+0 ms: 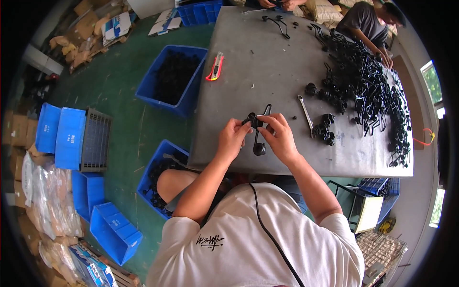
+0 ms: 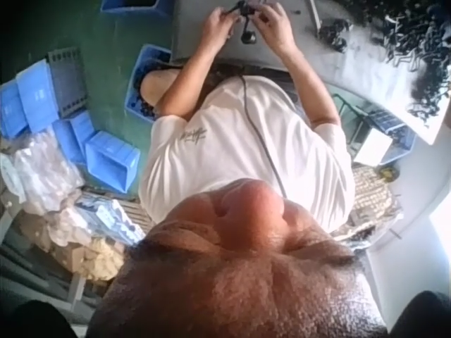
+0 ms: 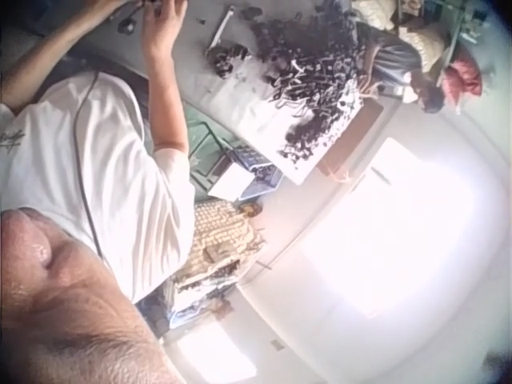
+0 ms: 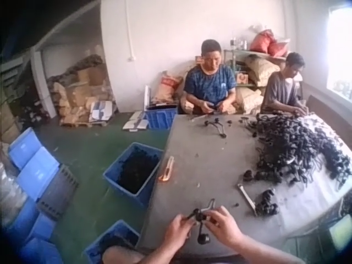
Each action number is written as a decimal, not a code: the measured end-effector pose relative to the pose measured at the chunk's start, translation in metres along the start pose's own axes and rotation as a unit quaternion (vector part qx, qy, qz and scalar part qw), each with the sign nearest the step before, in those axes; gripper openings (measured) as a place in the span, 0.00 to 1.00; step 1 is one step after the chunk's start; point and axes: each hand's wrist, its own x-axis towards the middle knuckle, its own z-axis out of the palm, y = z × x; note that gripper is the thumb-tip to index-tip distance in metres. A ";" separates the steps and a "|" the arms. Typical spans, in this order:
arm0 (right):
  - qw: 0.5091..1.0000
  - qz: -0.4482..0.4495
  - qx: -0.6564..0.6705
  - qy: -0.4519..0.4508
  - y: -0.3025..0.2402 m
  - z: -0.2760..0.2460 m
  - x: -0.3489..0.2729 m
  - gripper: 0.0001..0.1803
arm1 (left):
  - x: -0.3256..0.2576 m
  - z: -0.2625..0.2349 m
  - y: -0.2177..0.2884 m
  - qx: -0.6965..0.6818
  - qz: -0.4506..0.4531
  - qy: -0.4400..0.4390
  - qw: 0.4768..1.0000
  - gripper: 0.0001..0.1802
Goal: Assemble small mechanical parts on a workbench.
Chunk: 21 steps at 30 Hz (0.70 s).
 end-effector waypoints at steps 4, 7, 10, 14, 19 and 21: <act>0.998 0.036 0.013 0.051 0.022 -0.011 -0.001 0.21 | 0.002 0.000 -0.007 -0.020 0.019 0.003 1.000 0.16; 0.964 0.035 -0.218 0.152 0.070 -0.037 -0.007 0.19 | 0.001 0.002 -0.004 -0.014 0.026 0.004 1.000 0.15; 0.950 0.061 -0.259 0.163 0.095 -0.046 -0.004 0.16 | 0.003 0.002 -0.007 -0.034 0.039 0.000 0.999 0.14; 0.954 0.090 -0.272 0.086 0.098 -0.047 0.005 0.11 | 0.003 -0.001 -0.009 -0.037 0.037 -0.004 0.999 0.16; 0.989 0.055 -0.127 0.051 0.057 -0.027 -0.001 0.06 | 0.001 0.004 -0.004 0.006 0.032 0.016 0.999 0.17; 0.974 0.000 -0.215 0.066 0.054 -0.017 -0.005 0.07 | -0.001 0.004 -0.002 0.012 0.031 0.018 0.999 0.17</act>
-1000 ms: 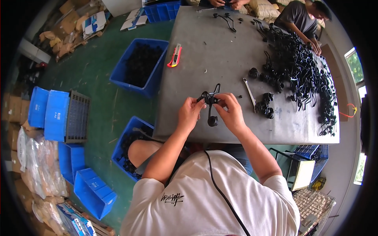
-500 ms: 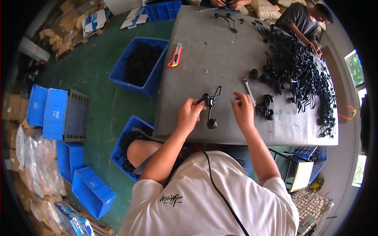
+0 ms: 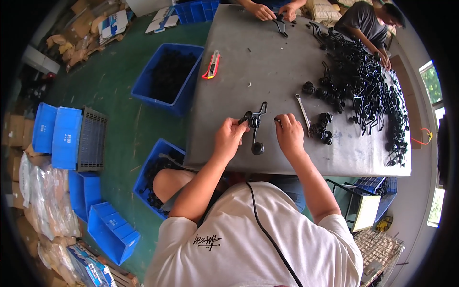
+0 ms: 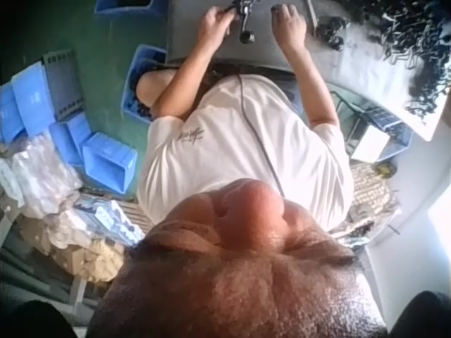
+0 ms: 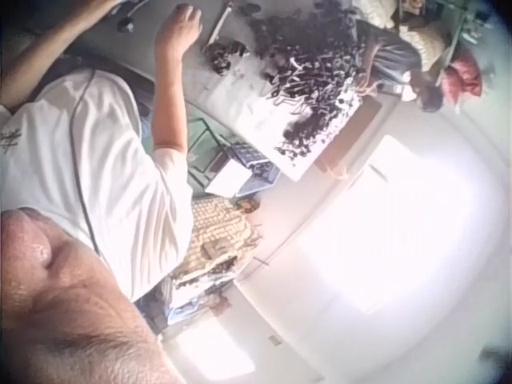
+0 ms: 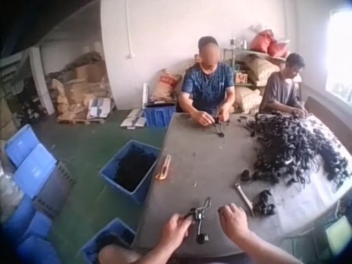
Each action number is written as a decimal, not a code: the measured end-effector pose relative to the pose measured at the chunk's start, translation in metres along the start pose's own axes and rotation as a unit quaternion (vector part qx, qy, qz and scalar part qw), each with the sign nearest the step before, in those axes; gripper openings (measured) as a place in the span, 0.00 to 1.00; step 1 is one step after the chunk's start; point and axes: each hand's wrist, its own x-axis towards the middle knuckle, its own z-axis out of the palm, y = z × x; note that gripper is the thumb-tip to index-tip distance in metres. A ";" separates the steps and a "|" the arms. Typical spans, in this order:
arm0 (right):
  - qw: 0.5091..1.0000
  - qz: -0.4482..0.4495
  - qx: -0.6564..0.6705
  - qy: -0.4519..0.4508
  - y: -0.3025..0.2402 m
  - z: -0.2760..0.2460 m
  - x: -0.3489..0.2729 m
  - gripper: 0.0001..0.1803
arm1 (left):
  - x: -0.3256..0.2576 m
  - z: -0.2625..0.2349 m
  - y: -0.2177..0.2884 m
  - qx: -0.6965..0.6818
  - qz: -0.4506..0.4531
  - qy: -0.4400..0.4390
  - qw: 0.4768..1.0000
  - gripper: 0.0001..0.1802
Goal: Assemble small mechanical parts on a workbench.
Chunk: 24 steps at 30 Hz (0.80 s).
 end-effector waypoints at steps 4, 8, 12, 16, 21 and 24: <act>0.973 -0.066 -0.213 -0.057 0.002 0.009 -0.013 0.10 | 0.002 -0.002 -0.006 -0.016 0.003 -0.001 1.000 0.16; 0.979 -0.123 -0.161 0.004 -0.001 0.003 -0.026 0.13 | 0.004 0.000 -0.005 -0.027 0.009 -0.005 1.000 0.16; 0.996 -0.081 -0.027 -0.019 0.004 0.003 -0.017 0.12 | 0.003 -0.001 -0.006 -0.016 0.013 -0.001 1.000 0.15; 0.995 -0.067 -0.023 -0.076 0.007 0.002 -0.009 0.11 | 0.001 -0.001 -0.005 -0.003 0.015 0.002 1.000 0.16; 0.981 0.006 0.185 -0.062 -0.028 -0.010 0.000 0.09 | 0.001 0.000 -0.005 0.015 0.006 0.001 1.000 0.18; 0.971 -0.004 0.233 -0.050 -0.048 -0.007 0.000 0.08 | 0.001 -0.001 -0.004 0.030 -0.005 0.001 1.000 0.18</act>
